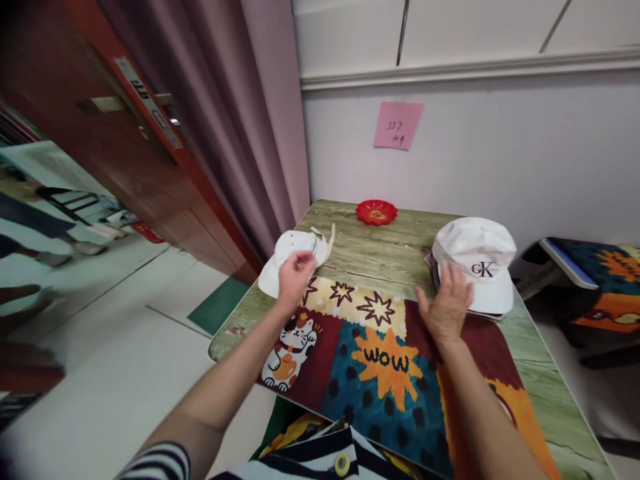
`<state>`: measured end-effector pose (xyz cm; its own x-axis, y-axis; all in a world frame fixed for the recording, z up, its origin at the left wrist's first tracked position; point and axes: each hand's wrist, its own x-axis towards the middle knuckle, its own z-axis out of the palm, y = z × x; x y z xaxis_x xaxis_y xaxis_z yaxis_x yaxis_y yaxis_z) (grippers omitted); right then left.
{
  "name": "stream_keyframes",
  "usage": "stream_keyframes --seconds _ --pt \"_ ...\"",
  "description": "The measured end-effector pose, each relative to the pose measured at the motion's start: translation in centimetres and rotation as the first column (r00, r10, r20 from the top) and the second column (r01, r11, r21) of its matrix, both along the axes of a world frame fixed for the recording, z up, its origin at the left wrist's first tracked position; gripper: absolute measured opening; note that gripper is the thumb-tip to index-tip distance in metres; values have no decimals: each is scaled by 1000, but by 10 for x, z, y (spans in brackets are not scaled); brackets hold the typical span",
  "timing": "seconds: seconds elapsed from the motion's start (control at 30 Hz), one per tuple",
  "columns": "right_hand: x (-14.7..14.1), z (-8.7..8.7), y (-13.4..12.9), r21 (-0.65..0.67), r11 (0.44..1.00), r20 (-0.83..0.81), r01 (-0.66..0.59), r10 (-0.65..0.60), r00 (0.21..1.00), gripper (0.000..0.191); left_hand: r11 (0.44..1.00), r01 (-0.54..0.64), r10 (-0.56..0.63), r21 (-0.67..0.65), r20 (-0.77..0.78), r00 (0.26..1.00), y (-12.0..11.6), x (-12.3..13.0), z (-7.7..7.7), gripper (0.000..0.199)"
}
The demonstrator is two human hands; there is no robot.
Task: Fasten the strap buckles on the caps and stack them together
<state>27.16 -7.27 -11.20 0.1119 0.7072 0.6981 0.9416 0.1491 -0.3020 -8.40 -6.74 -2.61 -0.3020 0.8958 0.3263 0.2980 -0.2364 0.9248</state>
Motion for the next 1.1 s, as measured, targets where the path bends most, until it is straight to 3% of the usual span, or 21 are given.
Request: stream_keyframes --seconds 0.1,0.17,0.3,0.43,0.53,0.67,0.8,0.9,1.0,1.1 --pt "-48 -13 -6 -66 979 -221 -191 173 960 70 972 -227 231 54 -357 905 48 -51 31 20" --pt "-75 -19 0 -101 964 -418 -247 184 890 65 956 -292 234 -26 -533 814 71 -67 35 22" --pt "-113 -18 26 -118 912 -722 -393 193 664 61 922 -328 97 -205 -699 709 91 -61 18 35" --pt "-129 -22 49 -114 882 -867 -457 137 480 58 909 -370 110 -192 -746 657 95 -53 0 26" --pt "-129 -30 57 -113 878 -901 -466 107 420 58 918 -361 134 -165 -727 673 97 -58 -4 11" --pt "-125 -38 57 -109 865 -920 -490 99 379 57 915 -367 145 -165 -715 684 98 -67 4 10" --pt "-125 -35 57 -140 854 -911 -502 89 404 54 947 -307 167 -92 -677 717 93 -73 25 9" --pt "-128 -25 56 -123 840 -923 -529 99 371 54 983 -186 153 8 -600 786 81 -76 51 4" --pt "-133 -6 53 -76 777 -959 -625 115 259 54 990 -45 109 137 -505 856 63 -68 82 3" --pt "-140 23 45 -5 616 -995 -788 73 63 58 967 45 68 250 -425 902 45 -47 109 8"
